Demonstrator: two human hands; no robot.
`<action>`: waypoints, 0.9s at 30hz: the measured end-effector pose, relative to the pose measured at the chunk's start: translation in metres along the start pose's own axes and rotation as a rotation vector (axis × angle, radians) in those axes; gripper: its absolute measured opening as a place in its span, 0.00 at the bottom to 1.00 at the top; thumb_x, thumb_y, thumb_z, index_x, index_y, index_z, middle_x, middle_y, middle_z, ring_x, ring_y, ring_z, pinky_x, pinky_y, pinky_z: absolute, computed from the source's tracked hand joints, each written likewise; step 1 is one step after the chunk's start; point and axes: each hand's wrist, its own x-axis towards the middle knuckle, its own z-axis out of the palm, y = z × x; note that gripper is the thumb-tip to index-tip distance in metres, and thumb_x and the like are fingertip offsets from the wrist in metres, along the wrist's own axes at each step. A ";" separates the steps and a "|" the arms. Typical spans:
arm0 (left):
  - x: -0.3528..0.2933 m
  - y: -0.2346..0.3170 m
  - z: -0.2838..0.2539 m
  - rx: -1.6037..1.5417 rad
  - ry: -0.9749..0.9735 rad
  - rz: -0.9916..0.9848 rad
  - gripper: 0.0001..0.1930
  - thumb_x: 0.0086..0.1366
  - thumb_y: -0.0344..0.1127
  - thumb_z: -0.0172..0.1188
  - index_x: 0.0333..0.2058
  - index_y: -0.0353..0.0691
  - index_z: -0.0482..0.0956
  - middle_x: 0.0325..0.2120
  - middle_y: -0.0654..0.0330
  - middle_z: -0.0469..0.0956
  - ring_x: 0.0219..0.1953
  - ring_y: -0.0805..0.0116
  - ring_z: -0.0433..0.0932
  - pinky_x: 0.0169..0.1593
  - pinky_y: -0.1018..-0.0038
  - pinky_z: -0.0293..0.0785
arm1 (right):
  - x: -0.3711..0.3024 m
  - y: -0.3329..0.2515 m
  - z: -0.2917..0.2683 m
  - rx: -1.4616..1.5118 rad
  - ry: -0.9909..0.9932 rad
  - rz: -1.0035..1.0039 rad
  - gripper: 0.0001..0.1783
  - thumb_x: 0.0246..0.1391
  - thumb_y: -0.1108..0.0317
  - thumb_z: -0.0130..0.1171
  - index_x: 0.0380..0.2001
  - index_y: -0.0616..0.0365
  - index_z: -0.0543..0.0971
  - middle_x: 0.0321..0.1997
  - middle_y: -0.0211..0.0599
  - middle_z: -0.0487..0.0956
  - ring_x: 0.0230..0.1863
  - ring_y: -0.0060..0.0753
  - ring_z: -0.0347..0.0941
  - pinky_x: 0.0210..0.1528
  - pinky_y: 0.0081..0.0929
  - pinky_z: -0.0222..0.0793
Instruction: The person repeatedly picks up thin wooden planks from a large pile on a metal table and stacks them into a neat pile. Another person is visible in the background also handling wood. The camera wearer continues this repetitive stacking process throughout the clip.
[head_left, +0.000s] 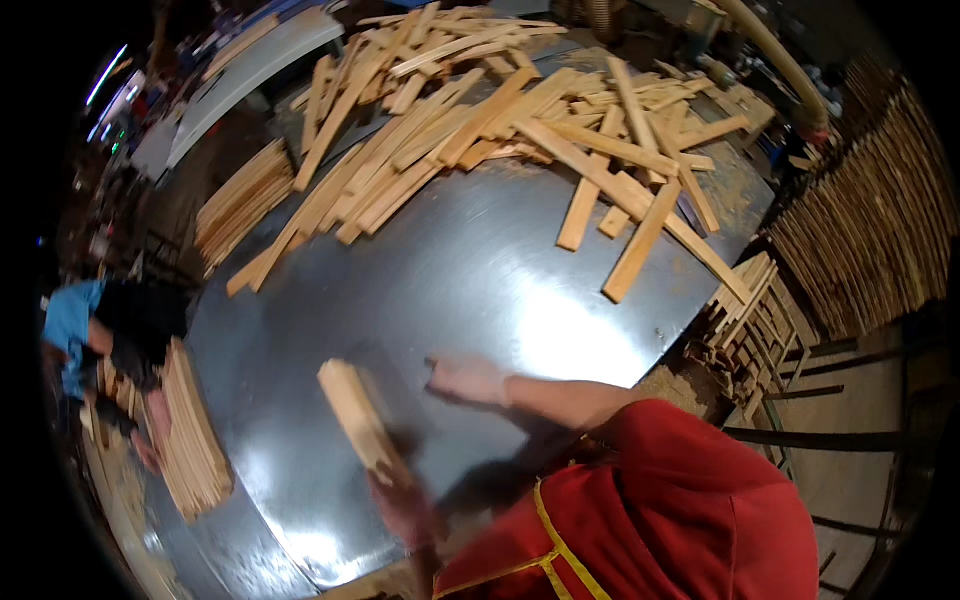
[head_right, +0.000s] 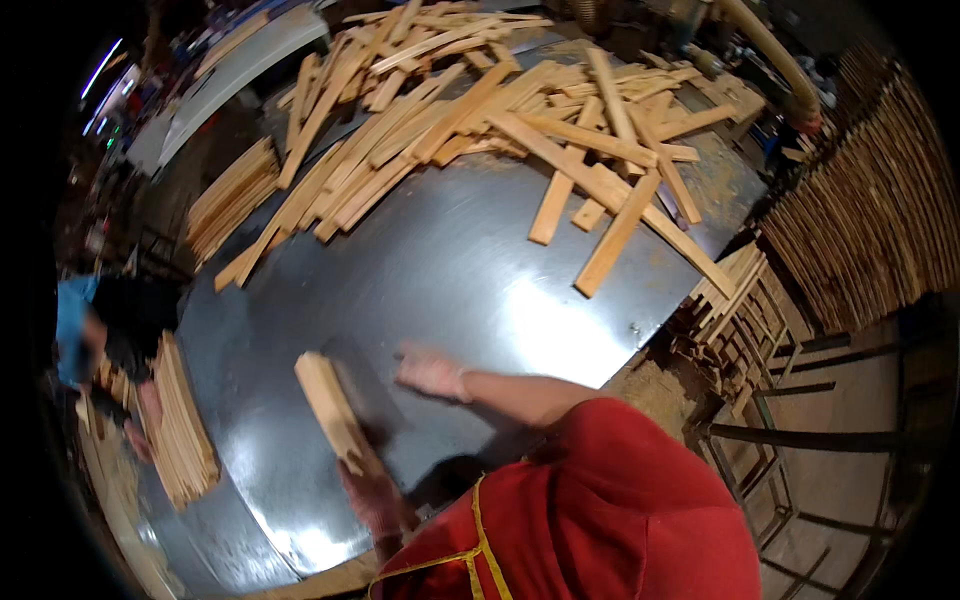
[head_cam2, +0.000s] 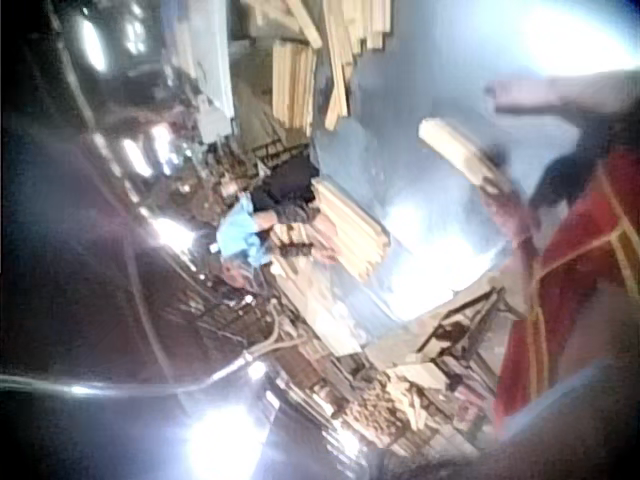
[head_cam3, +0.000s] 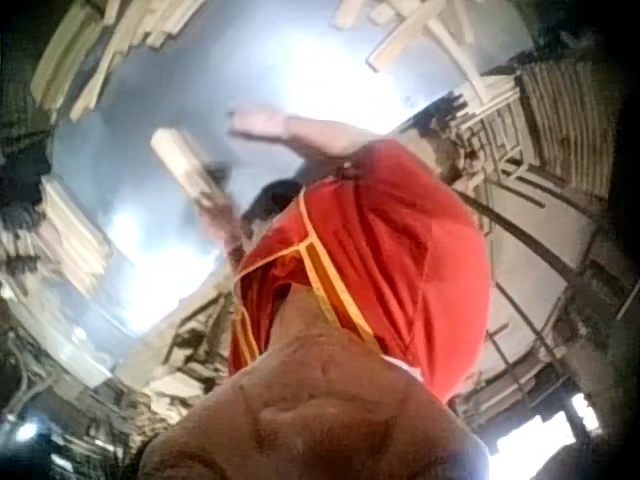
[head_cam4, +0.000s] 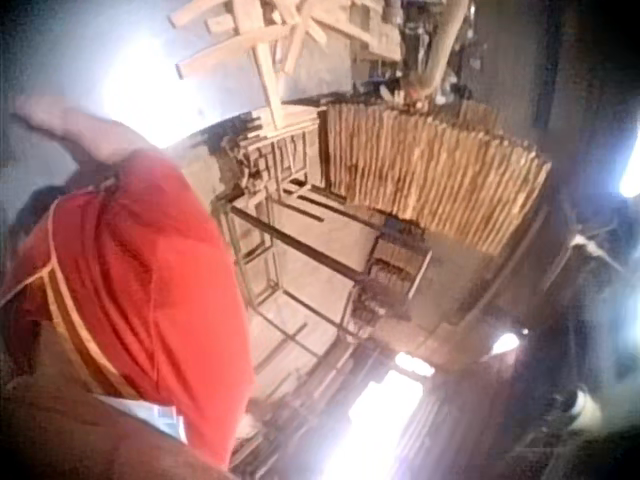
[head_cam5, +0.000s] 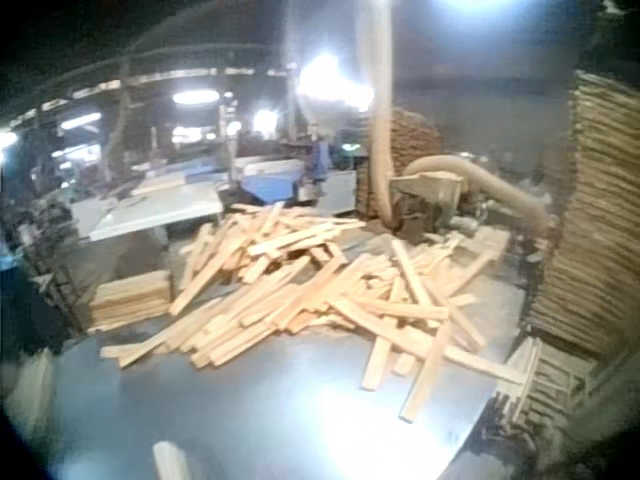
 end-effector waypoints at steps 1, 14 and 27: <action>0.007 0.020 0.013 -0.001 -0.050 -0.123 0.42 0.60 0.44 0.68 0.72 0.43 0.63 0.71 0.49 0.67 0.67 0.48 0.73 0.65 0.54 0.74 | -0.005 0.063 -0.041 -0.230 0.238 -0.123 0.27 0.64 0.54 0.56 0.57 0.63 0.79 0.62 0.59 0.79 0.65 0.60 0.74 0.67 0.47 0.70; 0.029 0.184 0.191 0.858 -0.367 0.390 0.48 0.54 0.39 0.77 0.71 0.33 0.65 0.69 0.36 0.67 0.70 0.35 0.68 0.71 0.50 0.68 | -0.124 0.183 -0.251 0.585 1.052 0.570 0.59 0.46 0.65 0.70 0.79 0.61 0.51 0.56 0.65 0.81 0.58 0.61 0.80 0.62 0.43 0.75; 0.027 0.224 0.318 0.968 -0.900 0.282 0.42 0.59 0.53 0.70 0.67 0.41 0.66 0.46 0.45 0.82 0.46 0.40 0.83 0.48 0.46 0.79 | -0.050 0.257 -0.458 -0.957 0.866 0.304 0.41 0.49 0.57 0.70 0.68 0.50 0.73 0.64 0.49 0.79 0.66 0.56 0.73 0.69 0.50 0.67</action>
